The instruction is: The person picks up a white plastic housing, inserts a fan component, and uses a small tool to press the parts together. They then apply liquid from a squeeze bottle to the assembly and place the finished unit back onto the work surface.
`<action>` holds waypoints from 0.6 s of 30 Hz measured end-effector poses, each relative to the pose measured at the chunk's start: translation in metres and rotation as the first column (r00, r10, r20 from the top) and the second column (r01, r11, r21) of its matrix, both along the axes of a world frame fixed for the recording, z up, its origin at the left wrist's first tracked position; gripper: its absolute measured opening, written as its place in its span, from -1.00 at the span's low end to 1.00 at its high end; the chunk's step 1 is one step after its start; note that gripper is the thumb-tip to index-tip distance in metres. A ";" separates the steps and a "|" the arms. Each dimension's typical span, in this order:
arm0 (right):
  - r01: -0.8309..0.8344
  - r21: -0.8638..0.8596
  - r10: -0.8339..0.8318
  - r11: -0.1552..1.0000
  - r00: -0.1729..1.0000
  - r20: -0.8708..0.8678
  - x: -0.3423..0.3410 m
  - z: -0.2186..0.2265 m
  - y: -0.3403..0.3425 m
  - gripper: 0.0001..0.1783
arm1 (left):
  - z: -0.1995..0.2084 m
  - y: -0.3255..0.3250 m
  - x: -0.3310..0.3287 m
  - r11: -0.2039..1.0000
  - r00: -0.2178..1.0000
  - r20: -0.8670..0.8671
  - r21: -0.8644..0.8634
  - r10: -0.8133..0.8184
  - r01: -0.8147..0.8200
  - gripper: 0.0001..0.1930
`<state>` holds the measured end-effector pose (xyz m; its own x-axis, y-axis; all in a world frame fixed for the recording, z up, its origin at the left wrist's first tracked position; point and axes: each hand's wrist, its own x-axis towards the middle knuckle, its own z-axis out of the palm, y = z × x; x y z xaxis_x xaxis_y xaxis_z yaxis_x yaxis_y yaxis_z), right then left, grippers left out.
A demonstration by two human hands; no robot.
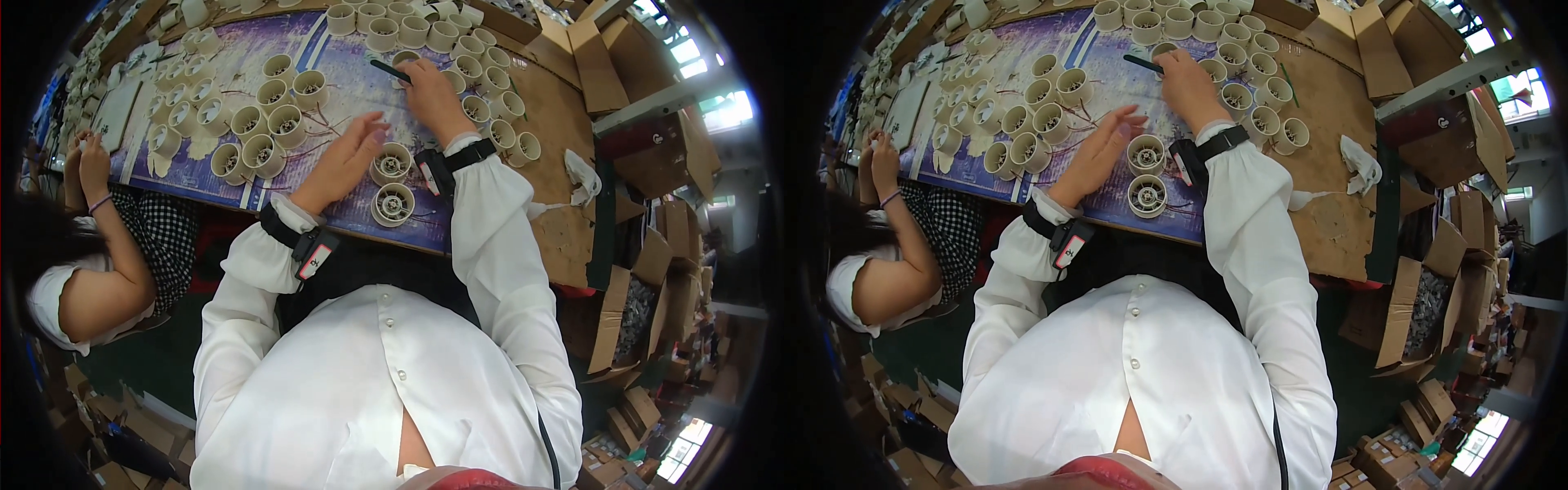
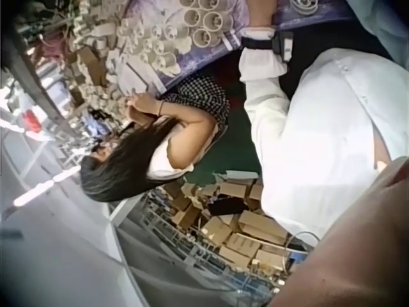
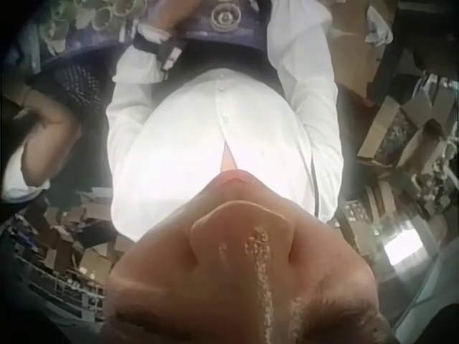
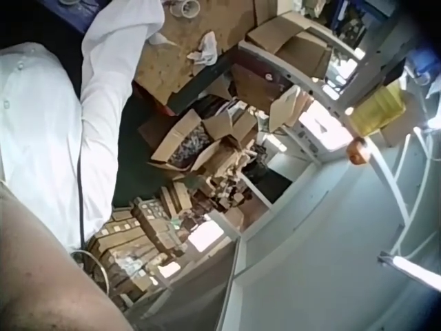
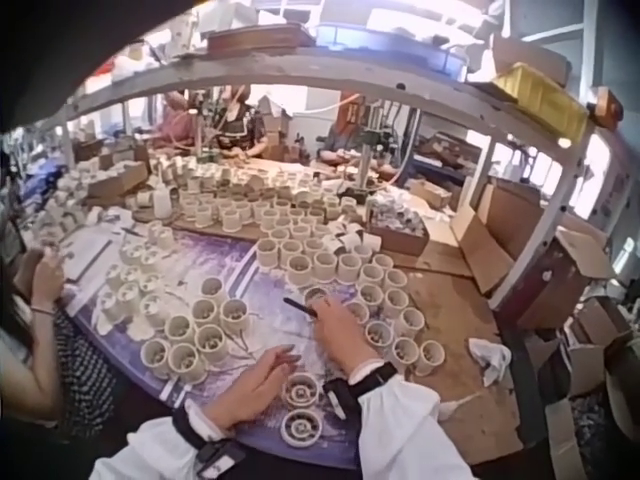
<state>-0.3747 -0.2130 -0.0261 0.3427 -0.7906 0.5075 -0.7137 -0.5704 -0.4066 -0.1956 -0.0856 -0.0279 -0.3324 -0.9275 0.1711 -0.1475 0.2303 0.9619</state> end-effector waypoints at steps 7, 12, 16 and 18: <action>-0.124 0.139 0.126 0.982 0.992 -0.001 -0.017 0.009 0.014 -0.73 | -0.005 -0.026 0.007 0.969 0.922 -0.302 0.014 0.241 -0.248 -0.60; -0.091 -0.089 0.098 0.992 0.992 0.085 -0.015 0.017 0.021 -0.70 | -0.005 -0.036 0.001 0.950 0.949 -0.134 -0.096 0.284 -0.298 -0.57; 0.001 -0.101 0.002 0.995 1.000 0.023 -0.003 0.016 0.016 -0.70 | -0.008 -0.038 -0.002 0.953 0.950 -0.128 -0.068 0.286 -0.296 -0.53; 0.044 -0.064 -0.047 0.997 0.998 -0.051 0.003 0.011 0.011 -0.70 | -0.009 -0.032 0.003 0.956 0.952 -0.112 -0.047 0.284 -0.290 -0.54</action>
